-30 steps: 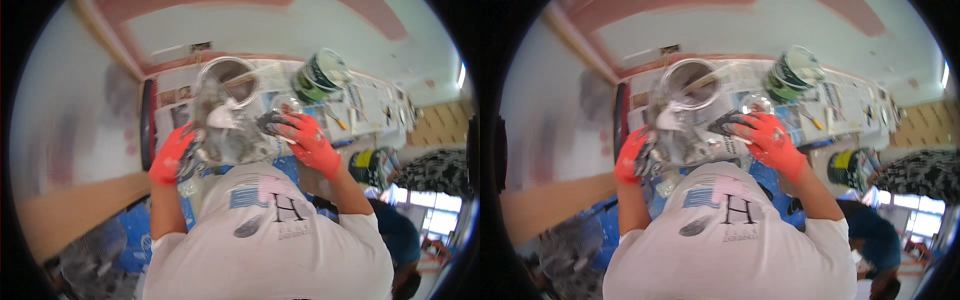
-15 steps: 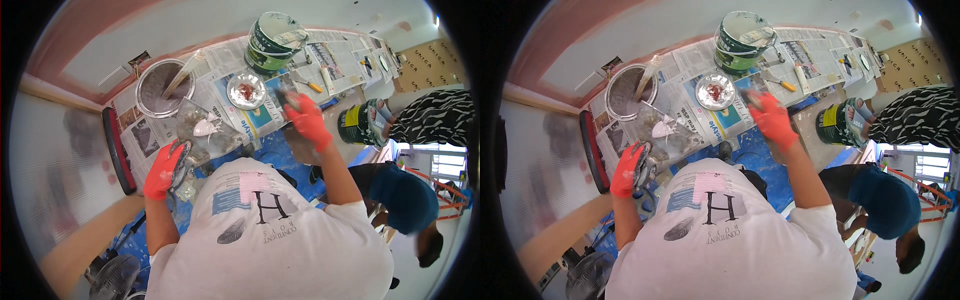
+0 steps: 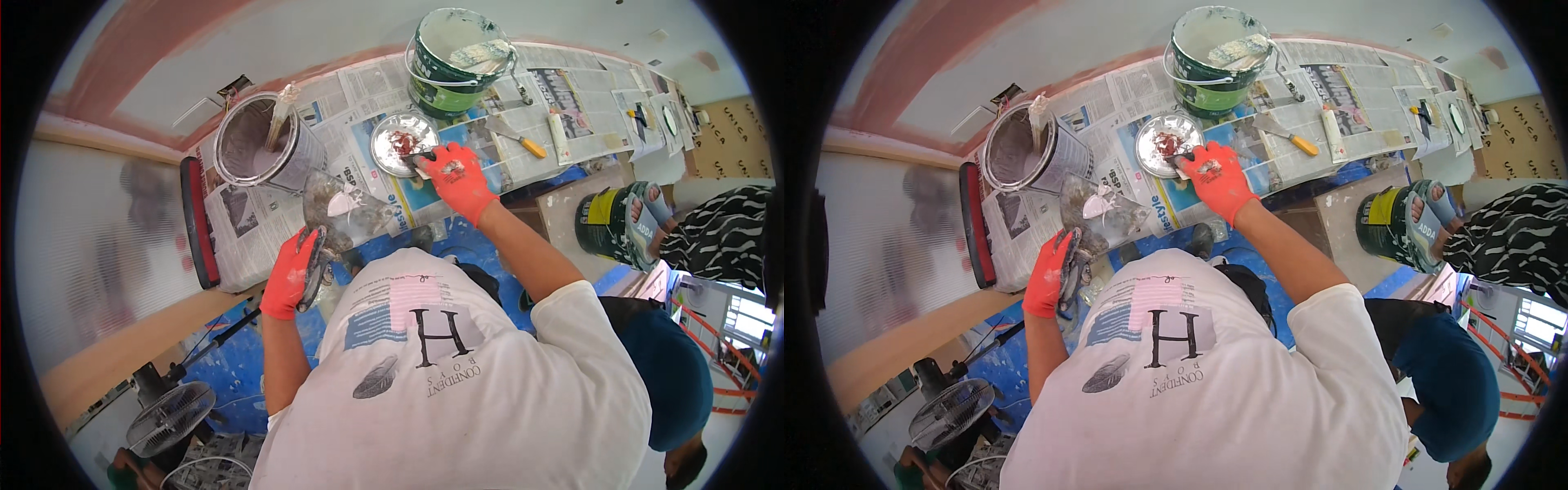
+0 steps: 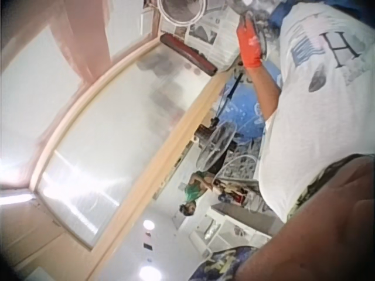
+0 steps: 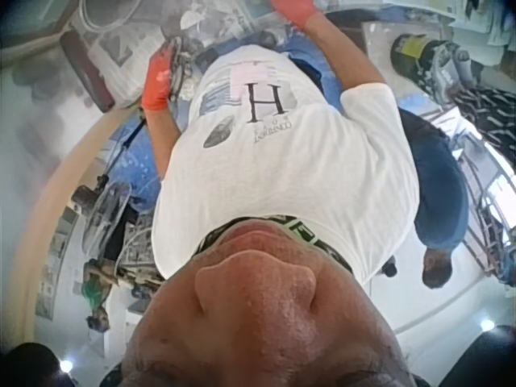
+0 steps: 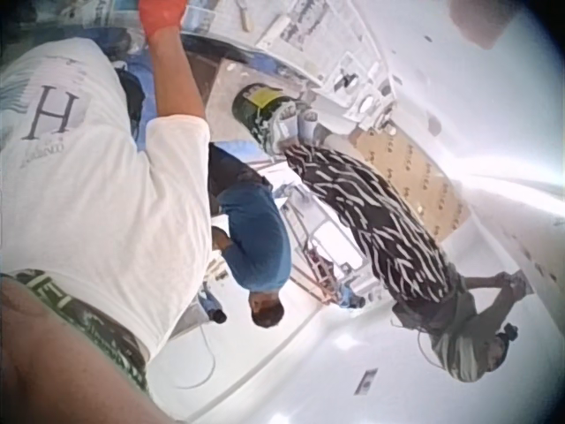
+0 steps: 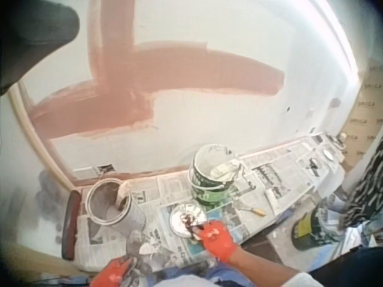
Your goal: The person applies pink compound to a wall using a putty knife, smoothing it over a corner and around a wall-mounted electronic device.
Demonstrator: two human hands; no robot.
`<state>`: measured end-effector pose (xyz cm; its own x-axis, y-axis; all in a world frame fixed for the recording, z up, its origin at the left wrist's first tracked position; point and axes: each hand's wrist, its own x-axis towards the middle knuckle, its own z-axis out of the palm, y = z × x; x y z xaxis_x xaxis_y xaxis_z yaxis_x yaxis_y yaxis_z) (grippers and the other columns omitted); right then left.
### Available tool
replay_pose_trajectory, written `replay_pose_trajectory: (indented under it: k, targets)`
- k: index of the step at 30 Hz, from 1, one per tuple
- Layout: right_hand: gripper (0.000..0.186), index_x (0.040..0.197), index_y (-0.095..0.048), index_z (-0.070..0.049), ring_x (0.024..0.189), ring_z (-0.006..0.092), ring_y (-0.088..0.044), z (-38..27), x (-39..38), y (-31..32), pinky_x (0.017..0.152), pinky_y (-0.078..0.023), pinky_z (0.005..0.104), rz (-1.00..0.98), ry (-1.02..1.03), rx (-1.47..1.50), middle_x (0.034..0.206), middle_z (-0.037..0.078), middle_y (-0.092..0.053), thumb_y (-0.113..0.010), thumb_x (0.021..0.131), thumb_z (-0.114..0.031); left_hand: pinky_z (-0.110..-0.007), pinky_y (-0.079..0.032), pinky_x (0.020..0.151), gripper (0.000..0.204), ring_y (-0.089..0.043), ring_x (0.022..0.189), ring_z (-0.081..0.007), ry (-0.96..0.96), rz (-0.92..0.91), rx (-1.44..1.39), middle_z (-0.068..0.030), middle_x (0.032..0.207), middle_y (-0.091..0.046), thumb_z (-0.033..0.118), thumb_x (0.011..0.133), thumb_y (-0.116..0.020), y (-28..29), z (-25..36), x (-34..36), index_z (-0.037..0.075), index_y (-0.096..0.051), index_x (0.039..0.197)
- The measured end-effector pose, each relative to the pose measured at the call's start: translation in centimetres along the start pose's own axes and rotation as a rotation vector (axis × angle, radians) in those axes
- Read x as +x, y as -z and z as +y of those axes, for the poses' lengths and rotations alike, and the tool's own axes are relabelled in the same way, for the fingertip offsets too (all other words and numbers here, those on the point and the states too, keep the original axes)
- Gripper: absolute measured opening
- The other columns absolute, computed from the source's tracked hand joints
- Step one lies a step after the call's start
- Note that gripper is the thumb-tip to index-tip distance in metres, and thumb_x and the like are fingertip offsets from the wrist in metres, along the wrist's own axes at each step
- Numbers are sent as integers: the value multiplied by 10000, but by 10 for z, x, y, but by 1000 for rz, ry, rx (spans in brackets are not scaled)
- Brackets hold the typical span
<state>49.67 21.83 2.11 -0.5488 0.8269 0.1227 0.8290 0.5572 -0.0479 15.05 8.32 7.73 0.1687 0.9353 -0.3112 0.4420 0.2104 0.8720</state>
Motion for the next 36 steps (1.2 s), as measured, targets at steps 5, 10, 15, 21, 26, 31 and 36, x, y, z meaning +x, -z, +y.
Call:
replay_pose_trajectory:
  k: [5, 10, 15, 21, 26, 31, 36]
  targets:
    - [236, 1106, -656, -211, 1046, 295, -550, -2, -1, -9, 901, -426, 454, -33, 3, -41, 1078, 76, -602, -491, 938, -226, -350, -383, 1071, 392, -492, 1265, -295, -118, 53, 292, -177, 1398, -462, 141, 989, -480, -8, -21, 0, 66, -532, 1370]
    - [273, 1126, -678, -227, 1070, 292, -556, 9, 23, 20, 938, -410, 457, -273, -59, 27, 1101, 89, -617, -516, 907, -238, -362, -431, 986, 360, -559, 1136, -289, 136, -31, -275, -190, 1238, -570, 175, 981, -501, -7, 11, 18, -10, -554, 1285]
    - [351, 1207, -671, -158, 1007, 223, -618, 31, 10, 59, 887, -473, 388, -235, -317, 719, 1105, 87, -668, -563, 877, -211, -331, -482, 848, 334, -597, 909, -194, -160, 49, -67, -113, 1000, -640, 213, 981, -529, -5, -5, 28, -59, -577, 1169]
    - [366, 1274, -593, -34, 918, 106, -609, -12, -14, 93, 817, -500, 266, -186, -366, 1409, 1045, 38, -672, -626, 922, -129, -302, -459, 875, 361, -572, 949, -171, 30, -28, -396, -95, 1057, -637, 233, 983, -524, -14, -3, 53, -50, -569, 1202]
    - [382, 1250, -609, -98, 1049, 320, -598, -69, -18, 68, 869, -503, 418, 277, -130, 461, 1120, 143, -632, -644, 869, -120, -282, -457, 863, 345, -571, 929, -144, -53, -30, -449, -69, 1072, -628, 238, 993, -504, -27, 16, 71, -16, -572, 1217]
    - [473, 1272, -598, -141, 1018, 355, -577, -102, -8, 69, 866, -492, 444, 278, -151, 405, 1143, 162, -577, -655, 802, -146, -311, -425, 970, 389, -576, 1077, -197, -162, -47, -210, -136, 1195, -625, 224, 999, -490, -29, 34, 71, -26, -527, 1294]
    - [461, 1273, -606, -149, 1070, 360, -577, -104, -13, 54, 904, -492, 437, 205, -228, 512, 1202, 171, -575, -644, 814, -149, -331, -389, 1025, 431, -558, 1172, -254, -117, -4, -277, -194, 1259, -608, 224, 1003, -481, -42, 36, 79, -73, -491, 1316]
